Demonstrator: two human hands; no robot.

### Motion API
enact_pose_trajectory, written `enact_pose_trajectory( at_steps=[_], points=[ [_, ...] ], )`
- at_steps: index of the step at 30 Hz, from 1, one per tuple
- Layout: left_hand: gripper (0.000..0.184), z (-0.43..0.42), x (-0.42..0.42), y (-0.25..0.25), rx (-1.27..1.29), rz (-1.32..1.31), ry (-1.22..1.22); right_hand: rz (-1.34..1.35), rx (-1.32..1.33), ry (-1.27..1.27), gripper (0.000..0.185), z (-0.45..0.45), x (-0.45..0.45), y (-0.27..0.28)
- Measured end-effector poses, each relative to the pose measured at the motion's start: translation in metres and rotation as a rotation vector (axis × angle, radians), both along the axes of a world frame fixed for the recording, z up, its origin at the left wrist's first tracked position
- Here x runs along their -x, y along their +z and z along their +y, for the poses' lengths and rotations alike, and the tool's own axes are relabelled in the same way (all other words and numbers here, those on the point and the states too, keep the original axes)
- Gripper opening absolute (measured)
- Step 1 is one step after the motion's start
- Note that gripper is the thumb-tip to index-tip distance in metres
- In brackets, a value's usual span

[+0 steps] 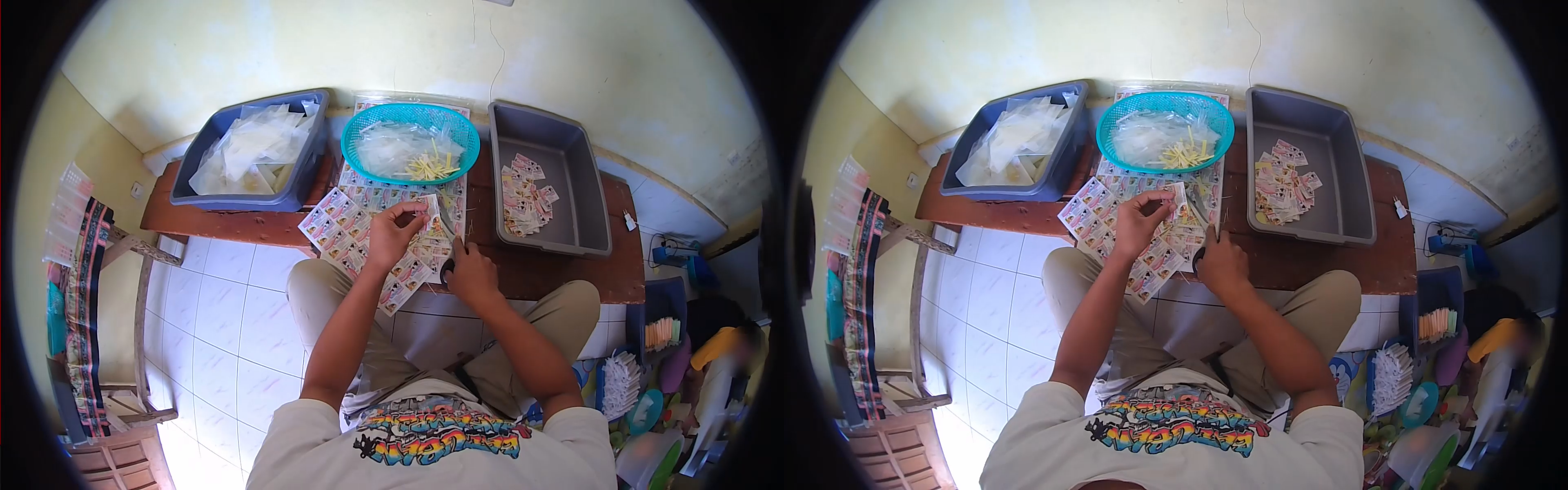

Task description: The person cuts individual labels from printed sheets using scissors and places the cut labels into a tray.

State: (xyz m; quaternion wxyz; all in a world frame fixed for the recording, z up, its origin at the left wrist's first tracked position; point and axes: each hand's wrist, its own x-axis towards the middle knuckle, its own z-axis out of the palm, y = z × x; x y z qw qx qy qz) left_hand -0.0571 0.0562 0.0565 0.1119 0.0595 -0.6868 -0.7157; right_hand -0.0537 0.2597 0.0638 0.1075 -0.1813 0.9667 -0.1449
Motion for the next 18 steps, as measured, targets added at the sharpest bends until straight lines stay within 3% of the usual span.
enact_pose_trajectory(
  at_steps=[8, 10, 18],
  points=[
    [0.021, 0.0, -0.001, -0.001, -0.026, 0.002, -0.005, -0.066, 0.081, -0.02, 0.079, 0.012, 0.013, -0.015],
    [0.022, -0.001, -0.001, 0.001, -0.044, -0.007, 0.001, -0.004, 0.264, 0.065, 0.08, 0.02, 0.016, -0.019],
    [0.025, -0.003, 0.001, 0.001, -0.042, 0.029, 0.024, -0.132, 0.401, 0.064, 0.083, 0.027, 0.013, 0.02]
  ],
)
